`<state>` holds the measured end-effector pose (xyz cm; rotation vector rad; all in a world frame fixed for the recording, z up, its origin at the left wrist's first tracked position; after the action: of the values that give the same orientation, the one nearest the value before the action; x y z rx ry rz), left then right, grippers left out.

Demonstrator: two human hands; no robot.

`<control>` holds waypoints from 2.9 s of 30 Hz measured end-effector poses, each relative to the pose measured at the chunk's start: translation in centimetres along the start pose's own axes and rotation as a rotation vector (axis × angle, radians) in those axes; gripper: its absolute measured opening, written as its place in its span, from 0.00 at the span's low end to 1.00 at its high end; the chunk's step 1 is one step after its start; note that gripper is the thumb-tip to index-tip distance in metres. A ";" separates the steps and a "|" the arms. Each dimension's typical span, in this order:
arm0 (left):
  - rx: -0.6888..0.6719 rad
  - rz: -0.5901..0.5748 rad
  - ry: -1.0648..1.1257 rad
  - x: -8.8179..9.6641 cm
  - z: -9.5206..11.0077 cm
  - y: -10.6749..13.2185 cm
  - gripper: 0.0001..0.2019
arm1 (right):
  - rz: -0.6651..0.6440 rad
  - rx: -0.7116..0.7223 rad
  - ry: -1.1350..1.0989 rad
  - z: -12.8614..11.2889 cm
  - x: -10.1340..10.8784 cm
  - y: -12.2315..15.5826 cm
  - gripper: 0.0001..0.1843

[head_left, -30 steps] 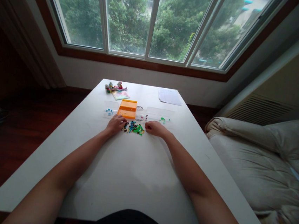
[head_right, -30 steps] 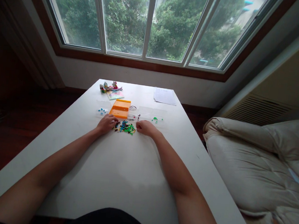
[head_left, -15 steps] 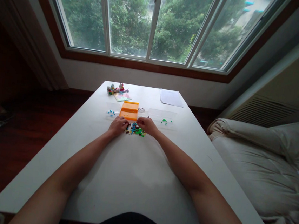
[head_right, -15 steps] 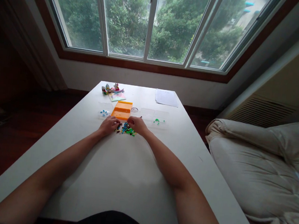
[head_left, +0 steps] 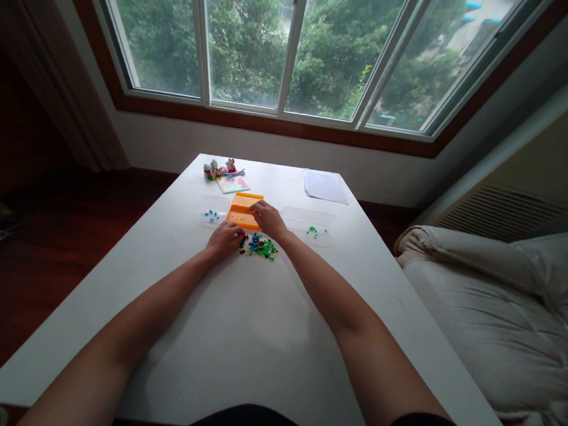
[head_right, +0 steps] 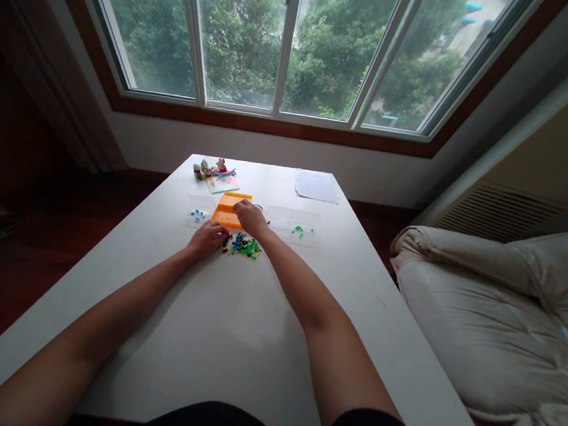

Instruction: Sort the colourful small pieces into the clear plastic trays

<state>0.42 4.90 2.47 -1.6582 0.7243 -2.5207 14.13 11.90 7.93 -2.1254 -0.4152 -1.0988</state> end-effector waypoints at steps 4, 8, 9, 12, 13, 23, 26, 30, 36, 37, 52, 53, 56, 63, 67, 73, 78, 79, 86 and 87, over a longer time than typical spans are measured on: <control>0.006 -0.015 -0.008 0.1 0.1 0.0 0.10 | -0.026 0.028 -0.039 0.1 0.9 0.8 0.15; 0.000 -0.012 0.001 0.1 0.1 0.1 0.11 | -0.075 0.079 -0.076 0.1 1.8 2.7 0.12; 0.001 -0.016 0.006 0.1 0.0 0.1 0.11 | -0.094 0.087 -0.080 0.2 2.0 3.4 0.11; 0.006 -0.021 0.017 -0.2 -0.2 0.1 0.11 | -0.153 0.091 -0.061 0.5 2.3 5.8 0.10; 0.006 -0.018 0.019 -0.2 -0.2 0.1 0.11 | -0.168 0.091 -0.052 0.5 2.4 6.6 0.09; -0.001 -0.031 0.028 0.0 0.3 0.0 0.10 | -0.268 0.111 -0.080 0.4 3.1 12.2 0.07; 0.012 -0.029 0.026 0.1 0.2 0.0 0.10 | -0.281 0.116 -0.086 0.7 2.8 12.6 0.08; 0.025 -0.032 0.021 0.1 0.2 0.0 0.10 | -0.289 0.091 -0.076 1.3 2.6 13.1 0.09; 0.013 -0.041 0.041 0.1 0.3 0.1 0.10 | -0.251 0.069 -0.080 1.5 3.2 13.6 0.10; 0.011 -0.038 0.044 0.2 0.3 0.1 0.10 | -0.251 0.060 -0.079 1.6 3.3 13.7 0.11; -0.003 -0.023 0.048 0.3 0.4 0.1 0.10 | -0.230 0.041 -0.073 2.8 3.5 14.0 0.08; 0.003 -0.018 0.044 0.3 0.3 0.1 0.10 | -0.220 0.039 -0.081 2.8 3.5 14.0 0.07; 0.061 0.010 0.005 0.3 -0.4 0.1 0.10 | -0.174 -0.001 -0.143 2.6 3.4 13.6 0.07; 0.185 0.055 -0.018 0.5 -1.9 0.2 0.10 | -0.048 -0.025 -0.289 -0.2 4.4 10.2 0.07; 0.166 0.024 0.000 0.3 -1.7 0.2 0.09 | 0.058 0.005 -0.263 -1.5 5.5 6.6 0.09; 0.153 0.027 -0.043 0.6 -1.5 0.3 0.11 | 0.124 0.038 -0.157 -1.7 3.4 1.7 0.07; 0.169 0.029 -0.069 0.7 -1.7 0.3 0.11 | 0.129 -0.054 -0.125 -0.5 1.2 0.2 0.12; 0.175 0.026 -0.071 0.6 -1.7 0.2 0.11 | 0.127 -0.051 -0.133 -0.4 1.1 0.3 0.13; 0.213 0.043 -0.068 0.7 -1.9 0.2 0.09 | 0.089 0.071 -0.191 0.0 2.2 3.3 0.09; 0.215 0.045 -0.068 0.7 -2.0 0.2 0.09 | 0.089 0.074 -0.198 0.2 2.5 3.9 0.09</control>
<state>-1.65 5.23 2.35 -1.6264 0.4602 -2.4006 17.85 9.24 8.16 -2.1727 -0.4419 -0.8138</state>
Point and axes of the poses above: each hand's wrist, its own y-axis away from the middle knuckle, its own x-axis out of the back of the hand, z = x × y, the point moved 7 cm from there along -y, towards the middle knuckle, and after that the axes turned 5 degrees about -y, right-handed, at the moved point
